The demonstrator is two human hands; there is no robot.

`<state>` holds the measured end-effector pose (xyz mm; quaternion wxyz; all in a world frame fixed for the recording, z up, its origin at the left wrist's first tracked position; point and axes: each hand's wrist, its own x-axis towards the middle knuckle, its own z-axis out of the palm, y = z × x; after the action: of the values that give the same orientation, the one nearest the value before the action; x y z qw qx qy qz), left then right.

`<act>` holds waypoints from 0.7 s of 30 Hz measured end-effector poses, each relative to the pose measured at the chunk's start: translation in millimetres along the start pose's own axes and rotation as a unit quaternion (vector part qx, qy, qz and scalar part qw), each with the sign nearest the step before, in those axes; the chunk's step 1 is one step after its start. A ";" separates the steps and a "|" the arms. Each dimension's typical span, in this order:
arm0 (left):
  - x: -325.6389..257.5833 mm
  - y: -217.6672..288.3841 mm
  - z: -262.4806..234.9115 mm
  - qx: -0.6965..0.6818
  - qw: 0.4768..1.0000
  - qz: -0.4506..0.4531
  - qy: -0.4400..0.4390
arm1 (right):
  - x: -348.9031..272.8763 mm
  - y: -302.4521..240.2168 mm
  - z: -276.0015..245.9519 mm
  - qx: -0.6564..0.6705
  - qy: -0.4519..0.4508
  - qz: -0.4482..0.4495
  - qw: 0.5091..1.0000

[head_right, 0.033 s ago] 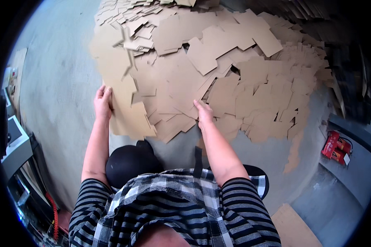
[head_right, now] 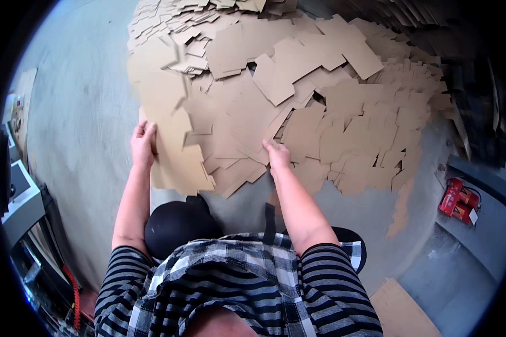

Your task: The person picks up stacks of flat cardboard pieces from the floor and a nearby pile, then feeds them one by one into a cardboard processing machine. They repeat this cycle of gathering and feeding the cardboard throughout the clip.

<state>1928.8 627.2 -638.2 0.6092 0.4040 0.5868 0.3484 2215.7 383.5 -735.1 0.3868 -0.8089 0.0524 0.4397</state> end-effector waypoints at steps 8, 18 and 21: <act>-6.7 -5.5 11.4 0.045 0.997 -0.036 -0.056 | -25.0 -130.5 3.5 -0.307 0.143 -0.213 0.917; -16.7 -15.0 5.8 0.053 0.998 -0.036 0.003 | 42.5 -192.9 17.7 -0.183 0.189 -0.058 0.963; -17.9 -17.2 -1.9 0.060 0.997 -0.033 0.024 | 48.2 -219.3 17.7 -0.239 0.191 -0.132 0.943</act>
<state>1924.9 603.9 -645.9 0.5804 0.4117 0.6342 0.3023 2326.3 560.2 -649.7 0.2197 -0.9459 -0.0887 0.2219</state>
